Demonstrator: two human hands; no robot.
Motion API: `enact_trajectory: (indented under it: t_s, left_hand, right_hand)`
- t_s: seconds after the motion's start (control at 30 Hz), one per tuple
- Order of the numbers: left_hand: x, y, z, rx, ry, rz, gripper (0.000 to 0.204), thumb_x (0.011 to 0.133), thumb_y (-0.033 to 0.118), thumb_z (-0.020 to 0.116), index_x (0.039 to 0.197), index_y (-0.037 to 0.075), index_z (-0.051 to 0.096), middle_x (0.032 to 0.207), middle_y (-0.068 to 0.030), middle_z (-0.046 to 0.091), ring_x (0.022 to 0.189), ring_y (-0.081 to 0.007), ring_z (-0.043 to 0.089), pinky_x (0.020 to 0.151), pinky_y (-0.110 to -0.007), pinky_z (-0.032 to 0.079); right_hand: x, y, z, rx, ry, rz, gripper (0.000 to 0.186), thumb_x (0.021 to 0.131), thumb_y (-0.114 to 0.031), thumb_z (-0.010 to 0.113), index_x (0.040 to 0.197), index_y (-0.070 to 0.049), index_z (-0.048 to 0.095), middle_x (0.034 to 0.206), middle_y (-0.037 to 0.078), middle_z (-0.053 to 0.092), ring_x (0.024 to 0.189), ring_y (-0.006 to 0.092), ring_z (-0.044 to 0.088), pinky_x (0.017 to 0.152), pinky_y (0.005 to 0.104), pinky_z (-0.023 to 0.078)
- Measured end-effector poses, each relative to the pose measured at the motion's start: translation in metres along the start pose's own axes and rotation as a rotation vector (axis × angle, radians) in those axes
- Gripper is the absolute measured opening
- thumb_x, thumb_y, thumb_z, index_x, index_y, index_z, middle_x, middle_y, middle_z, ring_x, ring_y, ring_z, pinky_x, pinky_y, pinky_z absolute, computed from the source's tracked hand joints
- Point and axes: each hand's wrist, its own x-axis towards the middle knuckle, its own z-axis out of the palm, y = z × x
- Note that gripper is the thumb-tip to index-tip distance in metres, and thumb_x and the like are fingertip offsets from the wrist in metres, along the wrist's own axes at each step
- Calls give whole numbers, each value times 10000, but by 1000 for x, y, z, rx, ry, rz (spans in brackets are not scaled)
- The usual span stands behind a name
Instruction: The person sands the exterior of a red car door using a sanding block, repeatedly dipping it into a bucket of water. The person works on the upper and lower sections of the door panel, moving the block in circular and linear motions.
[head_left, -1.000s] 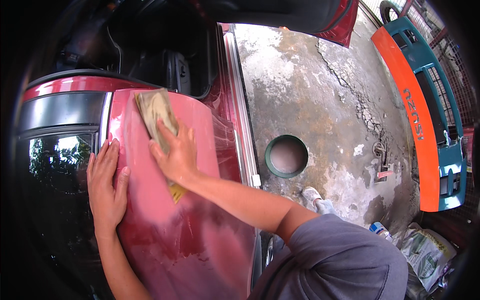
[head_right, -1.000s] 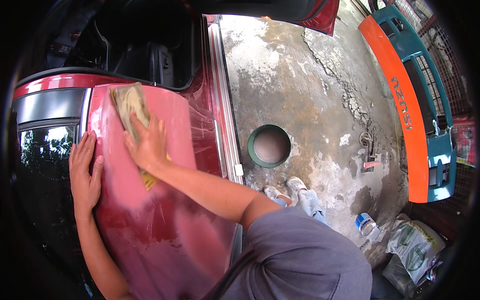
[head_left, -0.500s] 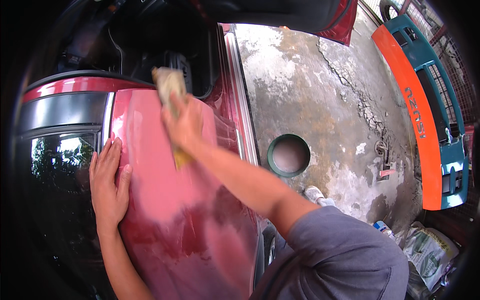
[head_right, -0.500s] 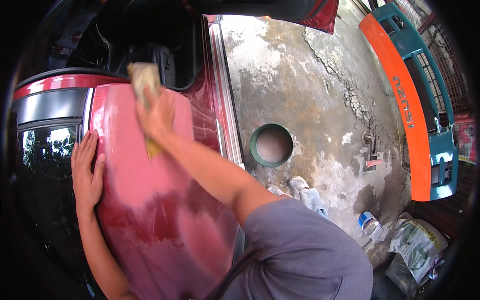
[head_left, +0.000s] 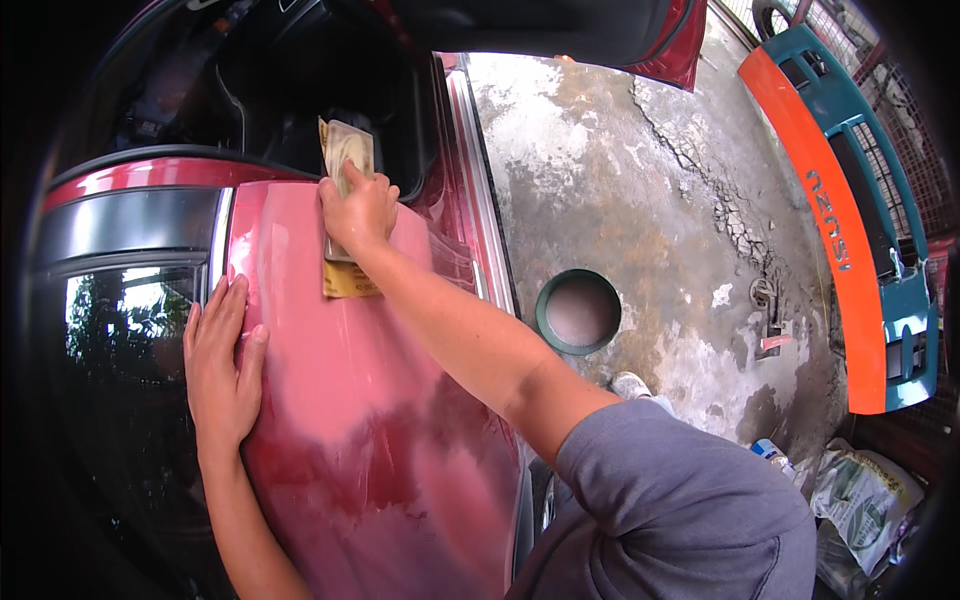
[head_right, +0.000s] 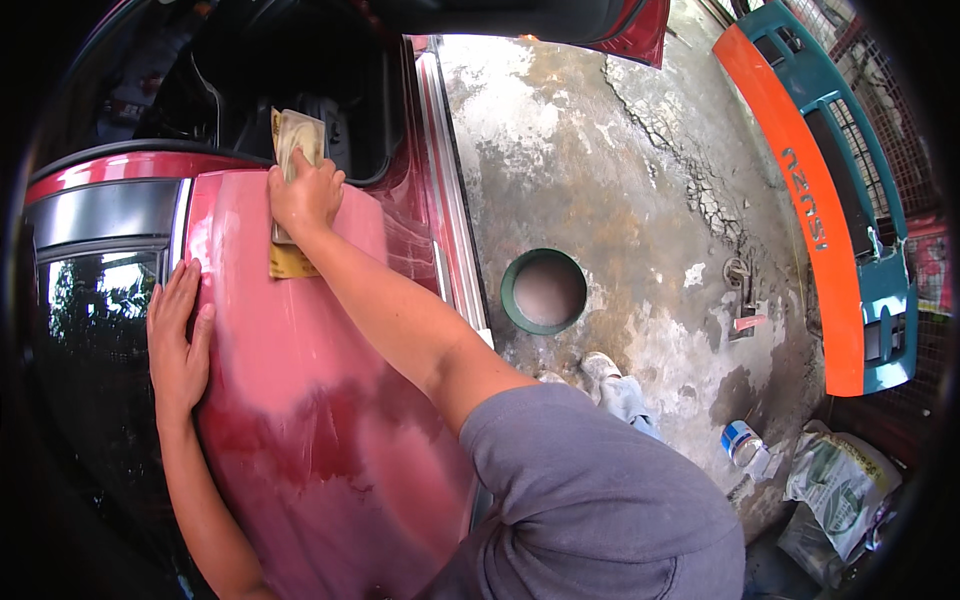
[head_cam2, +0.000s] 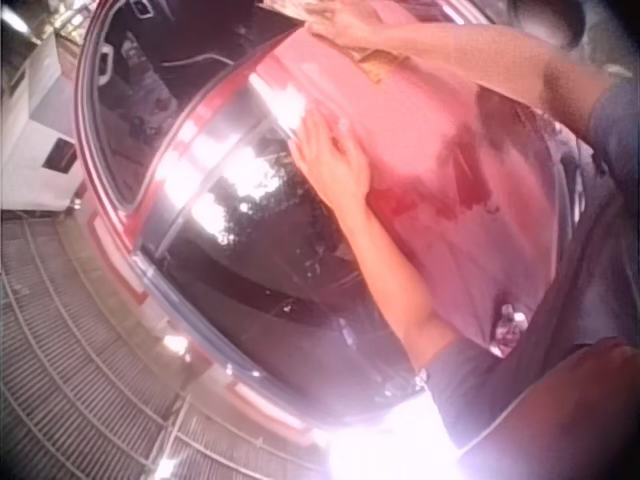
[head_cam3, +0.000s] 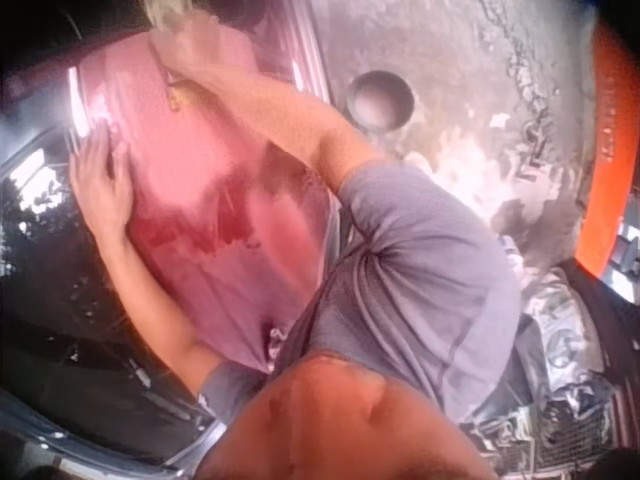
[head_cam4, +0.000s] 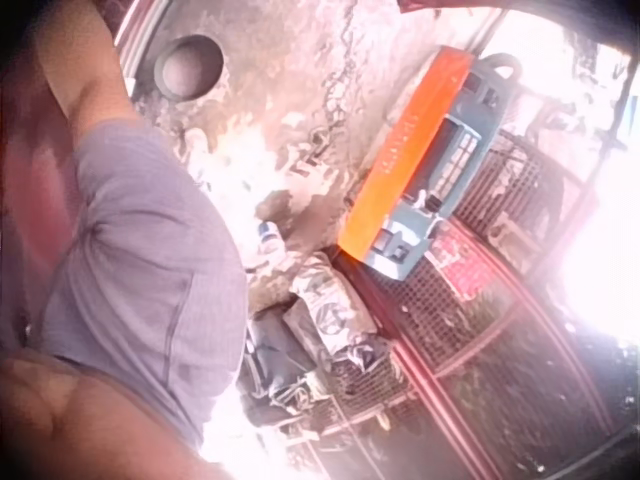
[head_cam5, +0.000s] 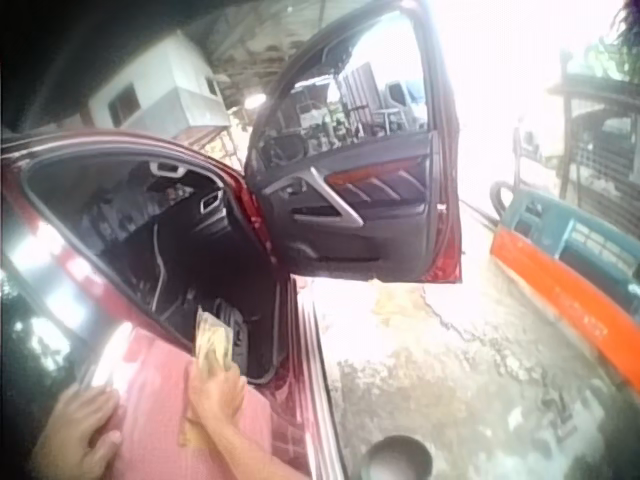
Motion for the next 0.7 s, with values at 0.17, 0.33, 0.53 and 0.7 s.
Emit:
enact_trajectory:
  t_s: [0.17, 0.33, 0.53, 0.7]
  left_hand:
    - [-7, -2, 5, -28, 2, -48, 532, 1072, 295, 584, 1532, 28, 561, 1564, -144, 579, 1526, -273, 460, 1299, -495, 229]
    - [-7, -5, 5, -50, 14, -41, 522, 1083, 326, 564, 1502, 16, 590, 1536, -172, 597, 1515, -277, 473, 1296, -489, 236]
    - [0, 1, -3, -54, 13, -40, 506, 1116, 332, 508, 1526, 41, 572, 1551, -155, 589, 1511, -271, 473, 1300, -471, 236]
    - [-9, -5, 6, -77, 3, -60, 521, 1133, 371, 465, 1535, 56, 566, 1553, -147, 589, 1510, -265, 476, 1297, -470, 238]
  right_hand:
    - [-174, 15, -17, -40, 24, -228, 547, 940, -376, 752, 1431, -145, 687, 1467, 255, 517, 1350, 453, 479, 1124, 553, 418]
    - [-167, 11, -13, -12, 17, -261, 537, 936, -373, 754, 1427, -165, 691, 1409, 272, 544, 1315, 452, 500, 1112, 550, 424]
    - [-30, -24, 14, -72, 85, -25, 551, 951, -393, 691, 1443, -146, 671, 1378, 303, 571, 1287, 460, 507, 1103, 533, 422]
    - [-213, 0, -13, -51, 26, -281, 578, 933, -312, 775, 1473, -145, 652, 1446, 293, 484, 1341, 473, 473, 1135, 566, 388]
